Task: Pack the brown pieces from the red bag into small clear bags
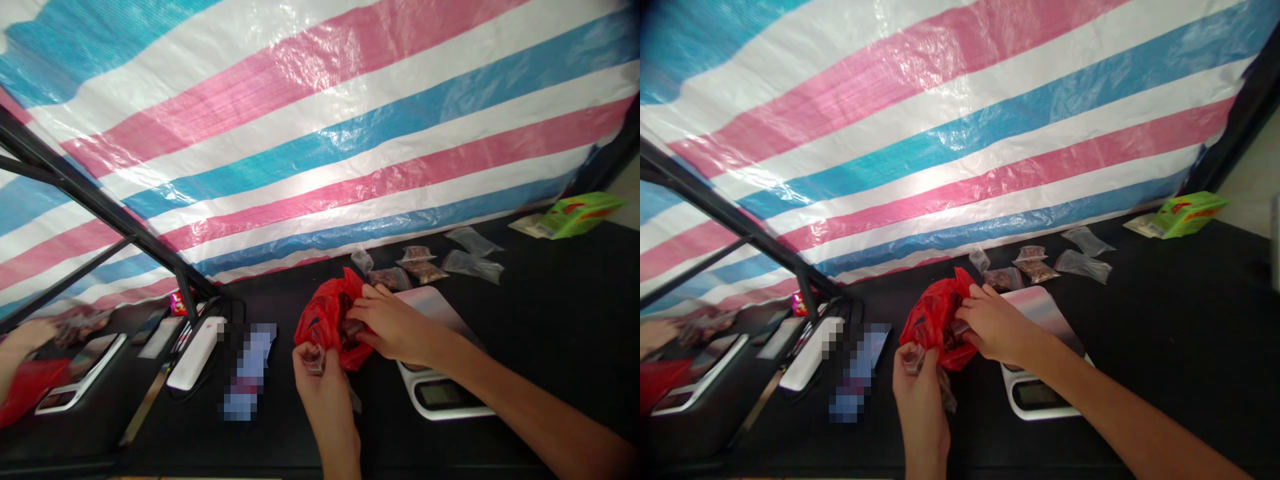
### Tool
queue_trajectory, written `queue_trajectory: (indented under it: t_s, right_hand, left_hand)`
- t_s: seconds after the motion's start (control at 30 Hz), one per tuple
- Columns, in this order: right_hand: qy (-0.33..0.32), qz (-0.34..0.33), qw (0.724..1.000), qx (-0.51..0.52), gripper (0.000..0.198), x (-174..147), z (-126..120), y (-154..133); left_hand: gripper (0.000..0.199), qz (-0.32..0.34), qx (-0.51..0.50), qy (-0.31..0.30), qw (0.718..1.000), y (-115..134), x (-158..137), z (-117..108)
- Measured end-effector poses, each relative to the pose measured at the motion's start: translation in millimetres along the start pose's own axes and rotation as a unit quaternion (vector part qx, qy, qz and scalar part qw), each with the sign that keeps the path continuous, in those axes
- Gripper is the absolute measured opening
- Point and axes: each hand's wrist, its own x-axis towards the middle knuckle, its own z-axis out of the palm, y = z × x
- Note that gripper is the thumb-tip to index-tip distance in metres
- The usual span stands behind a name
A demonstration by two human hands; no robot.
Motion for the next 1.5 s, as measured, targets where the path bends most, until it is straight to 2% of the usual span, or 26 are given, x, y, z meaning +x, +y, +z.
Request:
queue_trajectory:
  t_s: [0.1,0.33,0.43,0.57,0.77,0.9,1.03,1.13,1.2,1.3,1.37,1.5]
  right_hand:
    - [-0.008,0.003,1.000,0.024,0.014,0.3,-1.7,-5.0]
    - [-0.031,0.008,0.997,0.068,0.015,2.5,-4.2,-14.3]
    - [-0.023,0.013,0.998,0.053,0.017,3.7,0.2,-16.7]
    - [-0.008,0.022,1.000,0.007,0.016,4.4,6.0,-15.5]
    - [-0.007,0.031,0.999,0.028,0.018,5.6,5.1,-14.1]
    - [0.020,0.055,0.998,0.032,0.019,8.1,4.7,-14.1]
    - [0.047,0.069,0.994,0.076,0.018,8.8,4.4,-9.7]
    - [0.061,0.067,0.986,0.139,0.015,9.1,1.3,-6.0]
    - [0.076,0.058,0.981,0.167,0.015,10.0,-2.1,-5.1]
    - [0.110,0.036,0.976,0.187,0.016,11.8,-6.8,-6.7]
    - [0.124,0.009,0.973,0.193,0.020,12.6,-8.2,-8.9]
    - [0.103,-0.057,0.973,0.196,0.030,11.6,-5.0,-13.4]
  left_hand:
    - [0.032,-0.055,-0.068,0.029,0.996,2.6,-0.5,1.6]
    - [0.027,-0.119,-0.163,0.063,0.977,9.3,1.9,2.0]
    - [0.030,-0.135,-0.183,0.049,0.973,10.2,-0.2,1.1]
    - [0.028,-0.144,-0.175,0.002,0.974,7.8,-0.3,-2.8]
    - [0.030,-0.147,-0.181,-0.021,0.972,6.2,4.9,-6.1]
    - [0.033,-0.108,-0.138,-0.014,0.984,8.1,5.6,-13.7]
    - [0.038,-0.013,0.021,0.045,0.999,14.7,0.4,-29.6]
    - [0.043,0.065,0.128,0.101,0.984,25.6,-2.6,-35.5]
    - [0.040,0.101,0.154,0.075,0.980,33.4,0.0,-31.9]
    - [0.038,0.105,0.156,-0.042,0.981,38.3,13.3,-19.5]
    - [0.034,0.104,0.160,-0.097,0.977,34.4,25.0,-12.1]
    - [0.028,0.125,0.153,-0.137,0.971,16.0,37.8,-5.5]
